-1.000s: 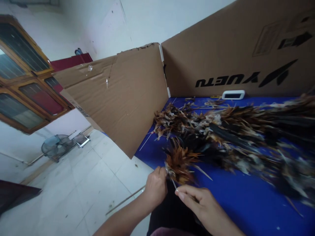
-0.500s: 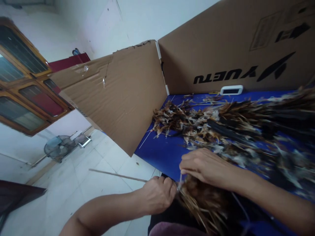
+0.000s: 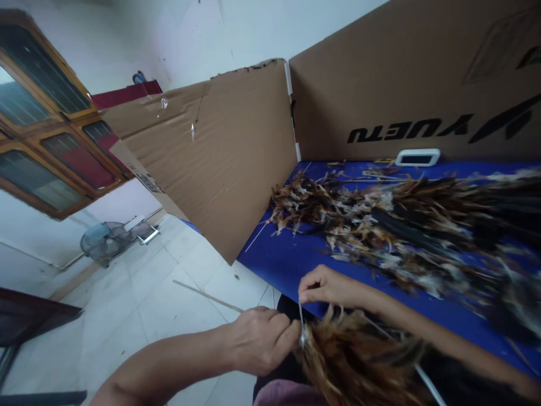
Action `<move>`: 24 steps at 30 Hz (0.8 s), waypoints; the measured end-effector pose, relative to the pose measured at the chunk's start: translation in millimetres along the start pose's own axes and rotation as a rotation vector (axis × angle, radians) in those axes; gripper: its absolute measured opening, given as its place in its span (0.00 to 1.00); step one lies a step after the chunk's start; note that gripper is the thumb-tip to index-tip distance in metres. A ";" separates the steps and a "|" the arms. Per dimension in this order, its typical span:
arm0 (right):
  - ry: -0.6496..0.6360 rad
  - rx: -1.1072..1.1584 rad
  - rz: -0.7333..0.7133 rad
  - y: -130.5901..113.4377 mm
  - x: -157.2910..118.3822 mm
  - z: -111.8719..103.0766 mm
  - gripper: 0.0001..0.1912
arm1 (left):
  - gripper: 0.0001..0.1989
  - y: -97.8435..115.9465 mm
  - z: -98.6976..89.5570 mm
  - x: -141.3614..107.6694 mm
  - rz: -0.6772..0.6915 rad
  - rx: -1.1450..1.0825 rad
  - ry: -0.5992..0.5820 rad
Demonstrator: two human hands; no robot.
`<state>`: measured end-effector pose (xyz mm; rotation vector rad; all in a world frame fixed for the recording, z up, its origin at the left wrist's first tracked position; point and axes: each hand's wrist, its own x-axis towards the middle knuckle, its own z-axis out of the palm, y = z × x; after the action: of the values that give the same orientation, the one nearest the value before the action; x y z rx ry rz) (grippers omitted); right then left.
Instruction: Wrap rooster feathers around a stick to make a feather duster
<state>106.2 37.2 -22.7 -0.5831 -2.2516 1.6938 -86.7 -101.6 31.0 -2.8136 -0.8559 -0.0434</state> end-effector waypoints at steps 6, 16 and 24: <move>-0.051 0.142 0.040 9.5 7.2 21.5 0.19 | 0.22 -0.8 11.5 -4.0 -0.100 -0.024 0.104; 0.006 0.263 0.211 1.7 -23.4 -34.6 0.18 | 0.10 -16.4 9.8 -20.0 -0.027 -0.151 0.045; 0.221 0.614 0.203 -28.0 -85.6 -48.9 0.14 | 0.08 -42.2 3.2 -57.2 -0.088 -0.221 0.032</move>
<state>199.0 32.3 20.6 -0.8061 -1.4476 2.1531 -157.9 -98.0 30.6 -2.9659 -1.0254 -0.2074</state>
